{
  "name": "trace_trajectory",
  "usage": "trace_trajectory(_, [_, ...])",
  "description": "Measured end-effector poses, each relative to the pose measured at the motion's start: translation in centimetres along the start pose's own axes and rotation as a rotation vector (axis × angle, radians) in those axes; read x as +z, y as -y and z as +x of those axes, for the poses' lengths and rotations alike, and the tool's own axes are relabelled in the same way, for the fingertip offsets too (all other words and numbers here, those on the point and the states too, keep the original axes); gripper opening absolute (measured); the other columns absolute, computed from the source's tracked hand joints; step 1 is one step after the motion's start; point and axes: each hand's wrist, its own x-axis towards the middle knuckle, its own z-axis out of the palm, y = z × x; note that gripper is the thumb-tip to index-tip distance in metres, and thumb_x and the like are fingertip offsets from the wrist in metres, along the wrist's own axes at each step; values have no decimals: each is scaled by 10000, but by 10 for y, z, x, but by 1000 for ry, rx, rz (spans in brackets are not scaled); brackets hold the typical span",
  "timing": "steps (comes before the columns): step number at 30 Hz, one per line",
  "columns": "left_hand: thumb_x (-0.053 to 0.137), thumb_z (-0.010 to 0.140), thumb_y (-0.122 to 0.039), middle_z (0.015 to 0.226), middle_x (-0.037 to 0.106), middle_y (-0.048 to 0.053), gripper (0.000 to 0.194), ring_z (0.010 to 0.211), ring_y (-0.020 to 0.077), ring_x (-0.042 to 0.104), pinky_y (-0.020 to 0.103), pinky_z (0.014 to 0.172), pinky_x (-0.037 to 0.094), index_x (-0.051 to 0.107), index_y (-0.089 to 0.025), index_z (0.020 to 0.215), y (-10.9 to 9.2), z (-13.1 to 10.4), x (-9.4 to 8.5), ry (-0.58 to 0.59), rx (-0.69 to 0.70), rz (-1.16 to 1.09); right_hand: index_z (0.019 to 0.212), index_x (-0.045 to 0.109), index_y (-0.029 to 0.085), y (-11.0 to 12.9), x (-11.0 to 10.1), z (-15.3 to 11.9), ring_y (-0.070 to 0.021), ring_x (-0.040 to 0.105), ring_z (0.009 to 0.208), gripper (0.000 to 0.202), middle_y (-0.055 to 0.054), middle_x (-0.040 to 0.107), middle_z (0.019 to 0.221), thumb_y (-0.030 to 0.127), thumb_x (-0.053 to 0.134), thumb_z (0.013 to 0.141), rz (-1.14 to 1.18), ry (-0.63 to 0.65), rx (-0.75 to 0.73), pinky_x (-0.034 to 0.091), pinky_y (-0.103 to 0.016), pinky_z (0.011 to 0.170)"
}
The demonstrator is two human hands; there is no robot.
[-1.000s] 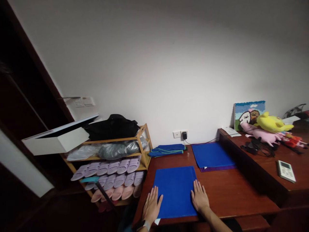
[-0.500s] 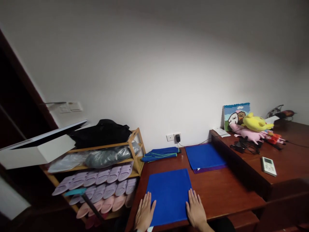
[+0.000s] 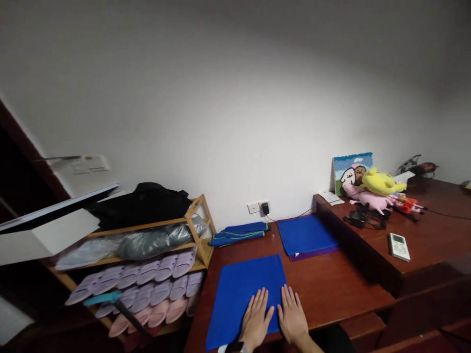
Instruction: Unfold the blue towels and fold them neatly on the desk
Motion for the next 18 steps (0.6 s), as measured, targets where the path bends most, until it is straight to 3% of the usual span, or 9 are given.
trace_trajectory(5, [185,1036,-612,1687,191,16,698,1560,235,167,488,1286,196,190,-236,1625,83,-45,-15,-37,-231,83,1600,250,140,-1,4,1,-237,132,1569,675,-29,152,1675,466,196,1010,9,-1,13,116,-474,1287])
trace_trajectory(8, [205,1040,-586,1688,188,38,699,1560,235,168,479,1280,206,189,-206,1626,114,-67,-20,-49,-315,116,1598,243,121,-1,2,-1,-233,131,1570,686,-39,156,1676,469,199,1009,-5,5,17,106,-460,1288])
trace_trajectory(18, [196,1034,-624,1681,217,51,737,1557,242,196,481,1276,222,235,-175,1617,114,-75,-17,-123,-311,108,1603,244,135,-2,-3,-3,-227,159,1566,686,-33,184,1679,484,193,1015,-14,14,38,136,-440,1283])
